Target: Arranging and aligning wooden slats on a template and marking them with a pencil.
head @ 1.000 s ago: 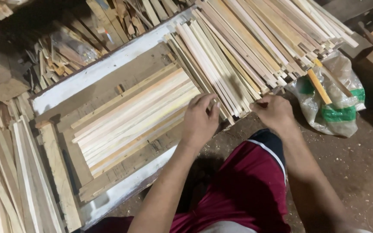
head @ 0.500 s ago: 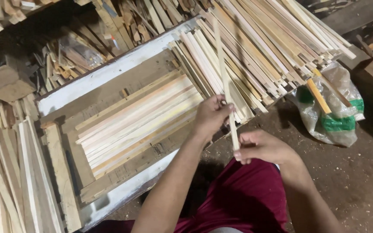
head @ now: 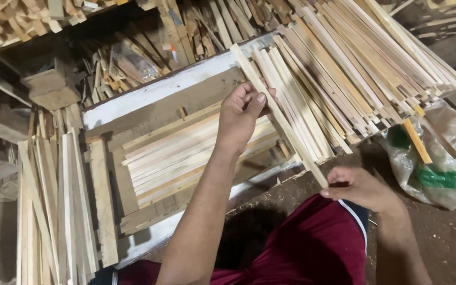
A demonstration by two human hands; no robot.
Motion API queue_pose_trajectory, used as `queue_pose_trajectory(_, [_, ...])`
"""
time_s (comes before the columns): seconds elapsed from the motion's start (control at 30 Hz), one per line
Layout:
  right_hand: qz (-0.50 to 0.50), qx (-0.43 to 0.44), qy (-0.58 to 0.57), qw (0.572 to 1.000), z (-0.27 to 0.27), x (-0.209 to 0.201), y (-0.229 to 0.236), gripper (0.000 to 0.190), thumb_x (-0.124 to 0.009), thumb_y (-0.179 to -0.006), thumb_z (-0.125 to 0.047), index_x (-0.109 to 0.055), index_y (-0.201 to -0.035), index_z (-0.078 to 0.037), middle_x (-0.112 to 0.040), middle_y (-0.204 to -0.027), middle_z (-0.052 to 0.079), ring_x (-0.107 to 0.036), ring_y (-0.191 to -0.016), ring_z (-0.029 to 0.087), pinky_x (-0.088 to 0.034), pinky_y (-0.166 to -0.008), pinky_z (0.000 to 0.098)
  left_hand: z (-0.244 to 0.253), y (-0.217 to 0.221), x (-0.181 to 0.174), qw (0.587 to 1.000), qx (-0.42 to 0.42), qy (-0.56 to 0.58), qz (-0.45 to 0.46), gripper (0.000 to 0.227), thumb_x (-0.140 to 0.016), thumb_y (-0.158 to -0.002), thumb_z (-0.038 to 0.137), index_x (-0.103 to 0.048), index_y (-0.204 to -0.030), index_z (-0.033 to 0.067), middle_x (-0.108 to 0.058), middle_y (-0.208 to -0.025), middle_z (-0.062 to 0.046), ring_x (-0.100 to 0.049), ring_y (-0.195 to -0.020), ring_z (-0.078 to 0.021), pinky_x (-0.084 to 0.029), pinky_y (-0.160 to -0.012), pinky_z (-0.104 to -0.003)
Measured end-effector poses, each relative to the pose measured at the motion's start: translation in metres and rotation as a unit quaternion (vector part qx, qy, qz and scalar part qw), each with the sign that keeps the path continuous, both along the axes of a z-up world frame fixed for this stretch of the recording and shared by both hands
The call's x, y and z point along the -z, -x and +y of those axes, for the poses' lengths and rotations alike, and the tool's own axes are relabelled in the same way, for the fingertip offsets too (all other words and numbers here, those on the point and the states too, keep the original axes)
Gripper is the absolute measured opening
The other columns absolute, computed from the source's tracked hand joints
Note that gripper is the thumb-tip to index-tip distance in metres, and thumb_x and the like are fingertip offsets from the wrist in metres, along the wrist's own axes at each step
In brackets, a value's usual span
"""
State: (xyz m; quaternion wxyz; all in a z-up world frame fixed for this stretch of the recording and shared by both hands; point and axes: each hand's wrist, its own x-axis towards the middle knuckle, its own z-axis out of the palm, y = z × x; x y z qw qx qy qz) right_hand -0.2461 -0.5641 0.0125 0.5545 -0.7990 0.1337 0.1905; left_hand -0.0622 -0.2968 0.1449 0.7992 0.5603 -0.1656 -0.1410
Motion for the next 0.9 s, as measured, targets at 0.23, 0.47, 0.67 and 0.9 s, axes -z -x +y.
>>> queue_pose_trajectory(0.23, [-0.005, 0.064, 0.022, 0.998, -0.032, -0.005, 0.007, 0.020, -0.084, -0.079, -0.005, -0.082, -0.098, 0.000, -0.076, -0.076, 0.013, -0.065, -0.066, 0.023, -0.051, -0.065, 0.0349, 0.022, -0.006, -0.023, 0.995, -0.098, -0.026, -0.002, 0.009, -0.060, -0.099, -0.005, -0.061, -0.098, 0.0033, -0.065, -0.089, -0.005, -0.070, -0.095, -0.0124, -0.062, -0.084, -0.025])
queue_pose_trajectory(0.47, [-0.305, 0.157, -0.388, 0.855, -0.029, -0.015, -0.015, 0.015, -0.054, -0.105, -0.005, -0.068, -0.108, 0.001, -0.071, -0.090, 0.010, -0.069, -0.076, 0.014, -0.060, -0.066, 0.0222, 0.044, -0.022, -0.008, 0.978, -0.188, 0.073, 0.051, 0.060, -0.068, -0.092, -0.001, -0.044, -0.146, 0.0089, -0.067, -0.091, -0.011, -0.070, -0.078, -0.0206, -0.067, -0.073, -0.032])
queue_pose_trajectory(0.67, [-0.307, 0.393, -0.394, 0.772, 0.005, -0.031, -0.049, 0.006, -0.065, -0.103, -0.012, -0.067, -0.103, -0.006, -0.071, -0.088, 0.004, -0.072, -0.080, 0.014, -0.060, -0.074, 0.0236, 0.060, -0.029, 0.025, 0.959, -0.264, 0.077, 0.069, 0.035, -0.070, -0.094, 0.006, -0.051, -0.124, 0.0039, -0.066, -0.081, -0.011, -0.074, -0.066, -0.0251, -0.069, -0.063, -0.036])
queue_pose_trajectory(0.9, [-0.329, 0.384, -0.395, 0.767, 0.045, -0.037, -0.088, 0.022, -0.069, -0.099, -0.018, -0.067, -0.117, -0.005, -0.074, -0.093, 0.004, -0.077, -0.086, 0.015, -0.067, -0.084, 0.0275, 0.102, -0.022, 0.048, 0.955, -0.267, 0.121, 0.036, 0.024, -0.062, -0.098, 0.000, -0.057, -0.120, 0.0084, -0.063, -0.095, -0.014, -0.073, -0.081, -0.0266, -0.070, -0.081, -0.044])
